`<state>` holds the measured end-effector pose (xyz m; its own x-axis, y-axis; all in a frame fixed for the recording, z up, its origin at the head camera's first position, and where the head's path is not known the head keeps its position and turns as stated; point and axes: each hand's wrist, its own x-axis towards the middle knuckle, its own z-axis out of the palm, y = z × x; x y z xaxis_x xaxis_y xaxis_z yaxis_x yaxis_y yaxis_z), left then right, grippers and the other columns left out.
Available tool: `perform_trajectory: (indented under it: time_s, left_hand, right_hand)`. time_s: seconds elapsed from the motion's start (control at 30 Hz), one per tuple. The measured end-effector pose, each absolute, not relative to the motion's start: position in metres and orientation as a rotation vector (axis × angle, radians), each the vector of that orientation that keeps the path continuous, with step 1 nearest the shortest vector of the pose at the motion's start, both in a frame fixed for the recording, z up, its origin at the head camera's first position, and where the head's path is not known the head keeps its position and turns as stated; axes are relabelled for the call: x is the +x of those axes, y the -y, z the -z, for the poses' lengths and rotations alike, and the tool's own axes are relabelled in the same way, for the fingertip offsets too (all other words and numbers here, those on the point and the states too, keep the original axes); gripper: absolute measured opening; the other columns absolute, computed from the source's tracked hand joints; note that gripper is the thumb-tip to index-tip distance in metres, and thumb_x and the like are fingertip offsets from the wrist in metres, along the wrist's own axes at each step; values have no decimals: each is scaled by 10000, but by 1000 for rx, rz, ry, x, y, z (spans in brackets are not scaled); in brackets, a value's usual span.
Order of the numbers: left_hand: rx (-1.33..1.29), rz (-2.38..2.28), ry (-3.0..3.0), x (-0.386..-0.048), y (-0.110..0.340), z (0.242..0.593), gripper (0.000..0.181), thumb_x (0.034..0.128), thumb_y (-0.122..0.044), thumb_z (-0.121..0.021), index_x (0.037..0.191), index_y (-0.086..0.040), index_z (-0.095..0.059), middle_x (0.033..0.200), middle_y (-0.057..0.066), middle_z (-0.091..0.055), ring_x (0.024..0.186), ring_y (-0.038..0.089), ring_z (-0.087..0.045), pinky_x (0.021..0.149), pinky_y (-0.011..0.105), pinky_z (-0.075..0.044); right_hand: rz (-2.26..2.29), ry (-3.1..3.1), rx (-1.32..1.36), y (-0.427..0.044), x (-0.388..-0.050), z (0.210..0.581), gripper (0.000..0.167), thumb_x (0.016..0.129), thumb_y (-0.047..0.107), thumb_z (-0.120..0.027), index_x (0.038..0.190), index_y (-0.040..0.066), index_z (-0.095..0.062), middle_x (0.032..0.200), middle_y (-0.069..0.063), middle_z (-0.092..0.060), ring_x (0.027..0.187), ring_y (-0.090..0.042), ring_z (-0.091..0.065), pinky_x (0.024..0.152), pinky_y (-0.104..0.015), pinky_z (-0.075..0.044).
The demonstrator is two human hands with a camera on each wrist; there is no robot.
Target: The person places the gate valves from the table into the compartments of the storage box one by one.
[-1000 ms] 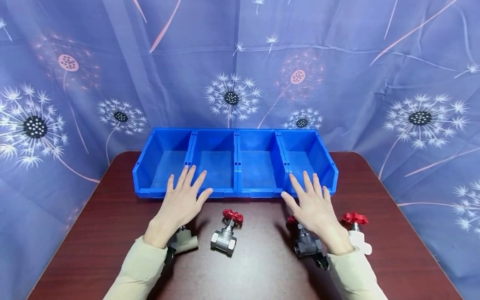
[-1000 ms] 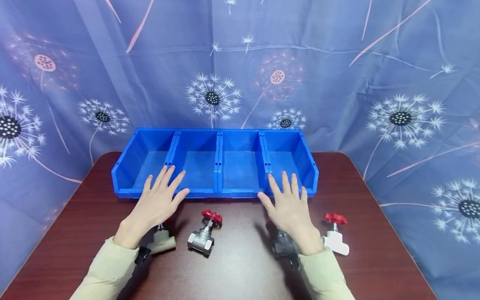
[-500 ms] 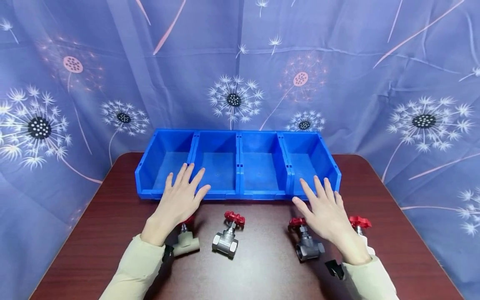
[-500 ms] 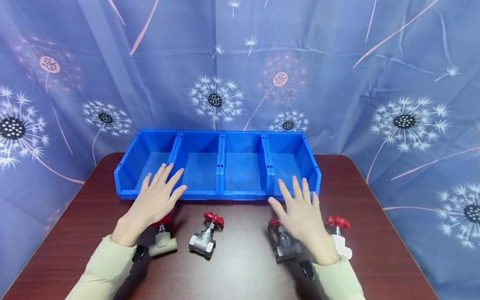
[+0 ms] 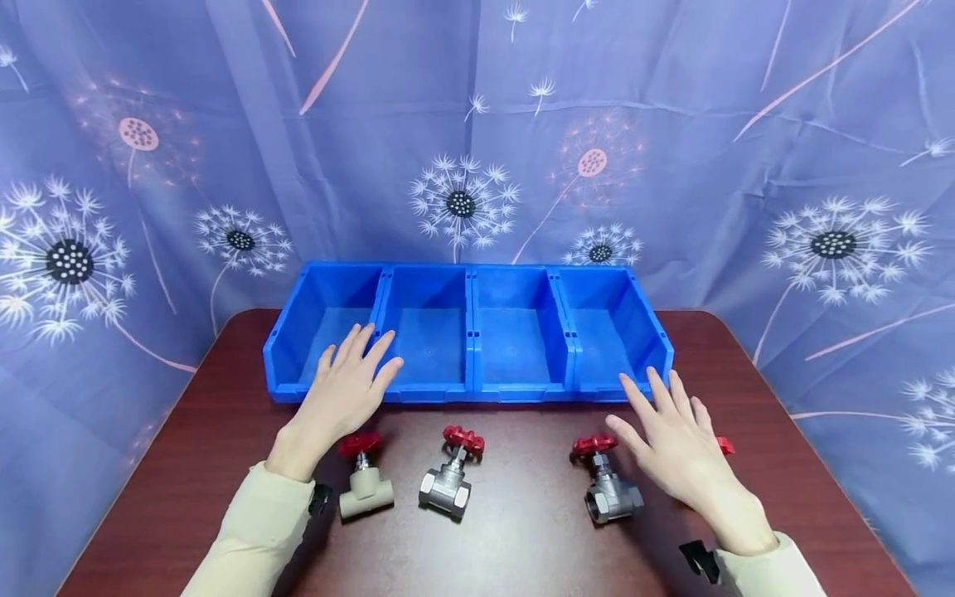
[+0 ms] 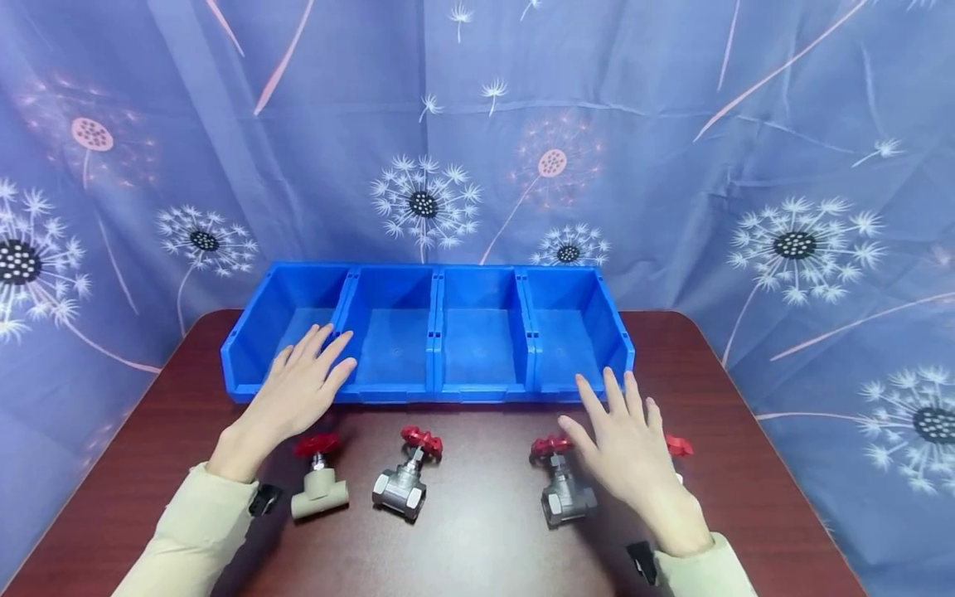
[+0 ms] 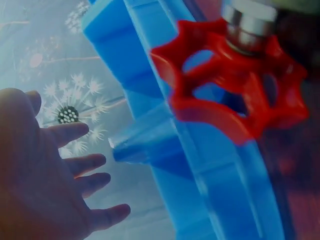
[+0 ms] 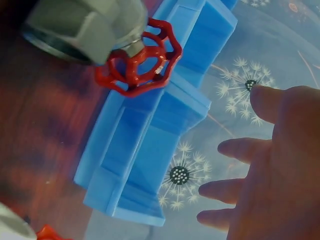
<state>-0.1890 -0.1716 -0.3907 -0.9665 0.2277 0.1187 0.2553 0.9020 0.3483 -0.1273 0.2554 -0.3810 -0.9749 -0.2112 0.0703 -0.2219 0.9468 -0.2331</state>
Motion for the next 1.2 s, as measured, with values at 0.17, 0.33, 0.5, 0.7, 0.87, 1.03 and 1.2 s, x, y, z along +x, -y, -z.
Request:
perform_trajectory:
  time_s: [0.17, 0.33, 0.5, 0.7, 0.87, 1.03, 1.2]
  left_hand:
    - [-360, 618, 2976, -191, 180, 394, 674, 1021, -569, -286, 1545, -146, -292, 1589, 188, -186, 1468, 377, -40, 1088, 664, -19]
    - [-354, 613, 2960, -197, 189, 392, 682, 1025, -575, -258, 1534, -125, -315, 1580, 192, -208, 1466, 377, -55, 1085, 667, -43]
    - [-342, 618, 2948, -204, 202, 388, 664, 1036, -548, -265, 1523, -102, -333, 1567, 202, -234, 1456, 395, -91, 1077, 671, -82]
    - [-335, 607, 2935, -209, 215, 387, 664, 1039, -534, -266, 1506, -71, -354, 1552, 230, -247, 1445, 415, -121, 1066, 679, -113]
    - [-313, 584, 2930, -214, 228, 386, 643, 1045, -506, -297, 1486, -46, -380, 1528, 252, -278, 1420, 442, -173, 1057, 680, -147]
    - [-301, 562, 2899, -220, 243, 384, 614, 1048, -466, -350, 1457, -11, -412, 1471, 280, -341, 1363, 473, -258, 1013, 695, -201]
    - [-314, 495, 2825, -229, 254, 379, 522, 1042, -347, -452, 1415, 17, -445, 1401, 298, -402, 1302, 483, -325, 956, 678, -268]
  right_hand:
    - [-376, 3036, 350, -260, -120, 382, 718, 987, 579, -431, 1532, 124, -320, 1539, -302, -208, 1426, -502, -34, 1022, -725, -92]
    - [-395, 3025, 345, -263, -115, 380, 692, 997, 549, -442, 1522, 109, -340, 1529, -311, -224, 1431, -489, -43, 1030, -714, -93]
    - [-407, 3017, 367, -268, -110, 381, 680, 991, 528, -479, 1508, 101, -367, 1524, -304, -246, 1427, -491, -72, 1021, -721, -105]
    - [-383, 3011, 372, -279, -103, 384, 663, 991, 513, -491, 1501, 103, -381, 1523, -284, -271, 1425, -486, -95, 1002, -727, -131]
    - [-348, 3010, 374, -291, -102, 387, 642, 999, 507, -479, 1492, 105, -398, 1509, -292, -290, 1420, -483, -126, 1001, -716, -154]
    - [-331, 3025, 381, -302, -101, 385, 637, 1006, 498, -470, 1495, 98, -388, 1510, -294, -286, 1422, -477, -123, 994, -710, -157]
    - [-298, 3048, 366, -310, -102, 385, 650, 1000, 513, -474, 1488, 89, -401, 1512, -287, -286, 1415, -485, -133, 986, -702, -166]
